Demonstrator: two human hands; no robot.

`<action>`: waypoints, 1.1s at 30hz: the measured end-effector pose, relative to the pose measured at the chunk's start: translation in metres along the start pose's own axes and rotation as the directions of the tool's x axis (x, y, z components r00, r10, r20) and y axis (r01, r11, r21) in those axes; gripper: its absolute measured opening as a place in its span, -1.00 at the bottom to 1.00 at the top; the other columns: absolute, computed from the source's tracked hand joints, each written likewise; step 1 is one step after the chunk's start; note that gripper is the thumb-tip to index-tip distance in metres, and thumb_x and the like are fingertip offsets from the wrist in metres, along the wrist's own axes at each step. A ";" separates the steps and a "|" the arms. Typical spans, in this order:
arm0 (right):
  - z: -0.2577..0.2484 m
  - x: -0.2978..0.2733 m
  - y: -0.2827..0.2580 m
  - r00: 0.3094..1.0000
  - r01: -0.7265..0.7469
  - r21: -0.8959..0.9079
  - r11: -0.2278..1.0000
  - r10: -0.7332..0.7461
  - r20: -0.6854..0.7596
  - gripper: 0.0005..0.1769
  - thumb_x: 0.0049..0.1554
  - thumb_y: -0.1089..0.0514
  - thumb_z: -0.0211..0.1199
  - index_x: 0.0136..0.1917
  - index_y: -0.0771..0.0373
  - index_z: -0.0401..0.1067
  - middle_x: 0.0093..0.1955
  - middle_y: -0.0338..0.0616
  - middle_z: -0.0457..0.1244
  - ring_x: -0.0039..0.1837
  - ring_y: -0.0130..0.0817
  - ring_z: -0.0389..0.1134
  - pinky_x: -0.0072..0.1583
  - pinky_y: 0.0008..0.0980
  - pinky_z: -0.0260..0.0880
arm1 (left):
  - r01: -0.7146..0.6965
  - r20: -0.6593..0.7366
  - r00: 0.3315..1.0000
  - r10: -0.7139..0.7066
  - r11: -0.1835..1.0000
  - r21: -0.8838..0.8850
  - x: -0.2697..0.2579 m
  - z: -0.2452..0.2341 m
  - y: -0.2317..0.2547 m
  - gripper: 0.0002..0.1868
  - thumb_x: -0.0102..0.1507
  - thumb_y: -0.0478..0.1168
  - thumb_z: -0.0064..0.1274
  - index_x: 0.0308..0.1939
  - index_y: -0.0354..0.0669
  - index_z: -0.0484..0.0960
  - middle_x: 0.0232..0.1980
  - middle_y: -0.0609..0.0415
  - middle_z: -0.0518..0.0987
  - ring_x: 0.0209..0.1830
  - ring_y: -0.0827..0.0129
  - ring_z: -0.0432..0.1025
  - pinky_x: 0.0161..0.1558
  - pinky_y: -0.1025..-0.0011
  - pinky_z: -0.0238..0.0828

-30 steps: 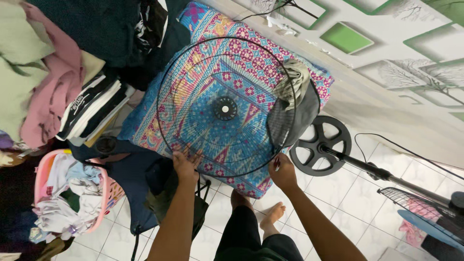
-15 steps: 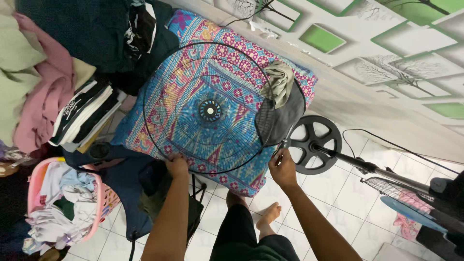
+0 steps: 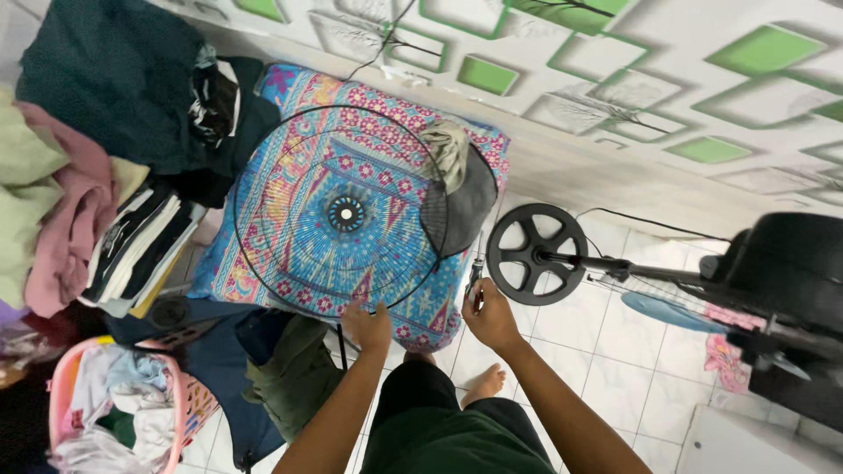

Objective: The person unplugs a standing fan, removes the front grille, and then unscrews the central nut to detach the fan blades. They use a screwdriver to loosen the nut and place the removed parts on a nearby table.

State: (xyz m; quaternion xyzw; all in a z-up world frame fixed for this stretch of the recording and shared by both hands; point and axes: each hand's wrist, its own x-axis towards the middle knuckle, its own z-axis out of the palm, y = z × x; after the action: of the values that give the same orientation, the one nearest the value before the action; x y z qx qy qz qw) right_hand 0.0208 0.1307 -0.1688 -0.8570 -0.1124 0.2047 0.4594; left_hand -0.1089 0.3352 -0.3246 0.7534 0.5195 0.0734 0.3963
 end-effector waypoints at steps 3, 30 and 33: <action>-0.026 -0.029 -0.012 0.998 -0.044 0.030 0.999 0.043 0.036 -0.76 0.06 0.34 0.26 -0.09 0.29 0.20 -0.31 -0.06 0.28 -0.29 -0.24 0.40 -0.23 -0.28 0.42 | 0.024 0.453 0.878 0.154 0.931 -0.364 -0.038 0.007 0.047 -0.58 0.32 -0.02 0.07 0.13 -0.23 0.56 0.00 0.06 0.63 -0.12 0.39 0.57 -0.09 0.44 0.48; -0.095 -0.152 0.090 0.841 -0.167 -0.222 0.961 0.256 0.476 -0.45 0.14 0.15 0.23 0.38 0.27 0.29 0.09 0.22 0.39 0.12 0.05 0.45 0.16 -0.14 0.43 | -0.344 0.378 0.911 0.167 0.811 0.472 -0.069 0.100 0.020 -0.60 0.31 -0.12 0.11 0.22 -0.06 0.52 0.18 -0.11 0.50 0.21 -0.07 0.41 0.10 0.03 0.40; -0.112 -0.171 0.104 0.888 -0.153 -0.206 0.966 0.226 0.399 -0.48 0.10 0.19 0.25 0.32 0.31 0.33 0.22 0.16 0.35 0.15 0.03 0.42 0.13 -0.14 0.44 | -0.308 0.331 0.936 0.119 0.733 0.606 -0.079 0.106 0.022 -0.47 0.19 -0.20 0.17 0.24 -0.07 0.44 0.29 -0.03 0.41 0.36 0.00 0.31 0.16 0.07 0.40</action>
State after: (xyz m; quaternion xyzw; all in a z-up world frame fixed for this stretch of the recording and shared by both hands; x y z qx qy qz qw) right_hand -0.0805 -0.0745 -0.1578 -0.8355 -0.1410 0.4178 0.3280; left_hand -0.0737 0.2101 -0.3575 0.9012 0.3626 -0.1691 0.1665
